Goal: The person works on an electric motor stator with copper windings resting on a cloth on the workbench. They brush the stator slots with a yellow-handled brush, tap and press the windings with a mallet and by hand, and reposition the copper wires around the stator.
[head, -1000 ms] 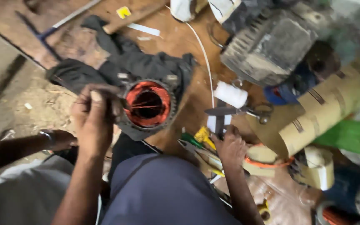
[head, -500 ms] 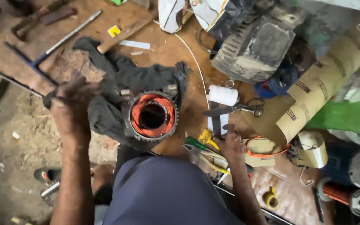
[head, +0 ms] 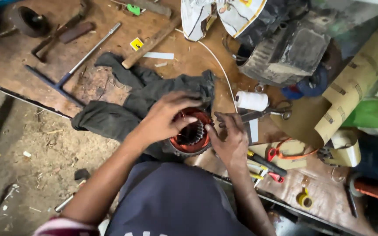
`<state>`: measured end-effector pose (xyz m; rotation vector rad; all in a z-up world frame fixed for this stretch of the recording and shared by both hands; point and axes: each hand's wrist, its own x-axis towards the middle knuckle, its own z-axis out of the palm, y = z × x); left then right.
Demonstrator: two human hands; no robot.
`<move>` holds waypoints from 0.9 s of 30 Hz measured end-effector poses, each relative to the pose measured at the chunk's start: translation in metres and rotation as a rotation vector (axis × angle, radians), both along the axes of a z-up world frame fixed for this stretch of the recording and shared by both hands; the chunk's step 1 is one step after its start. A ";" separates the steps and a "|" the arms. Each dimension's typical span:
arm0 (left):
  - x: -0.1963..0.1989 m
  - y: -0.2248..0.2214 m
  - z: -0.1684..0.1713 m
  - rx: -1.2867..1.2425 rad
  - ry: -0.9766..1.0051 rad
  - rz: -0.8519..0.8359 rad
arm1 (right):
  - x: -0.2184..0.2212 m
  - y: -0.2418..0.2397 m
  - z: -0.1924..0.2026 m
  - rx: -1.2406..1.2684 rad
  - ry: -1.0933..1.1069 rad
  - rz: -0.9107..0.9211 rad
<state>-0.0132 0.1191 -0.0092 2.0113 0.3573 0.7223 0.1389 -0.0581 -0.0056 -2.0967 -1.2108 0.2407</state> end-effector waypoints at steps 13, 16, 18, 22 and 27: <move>0.005 0.008 0.001 0.147 0.221 -0.473 | -0.052 0.025 0.015 -0.200 -0.202 -0.249; -0.002 0.007 -0.009 0.354 0.147 -0.430 | -0.058 0.029 0.013 -0.168 -0.283 -0.317; -0.002 0.006 -0.009 0.454 0.014 -0.381 | -0.065 0.030 0.012 -0.151 -0.315 -0.331; 0.021 0.004 0.002 0.260 0.162 -0.280 | -0.070 0.032 0.006 -0.107 -0.334 -0.380; 0.036 0.001 -0.032 0.443 0.173 -0.327 | -0.070 0.034 0.007 -0.077 -0.426 -0.359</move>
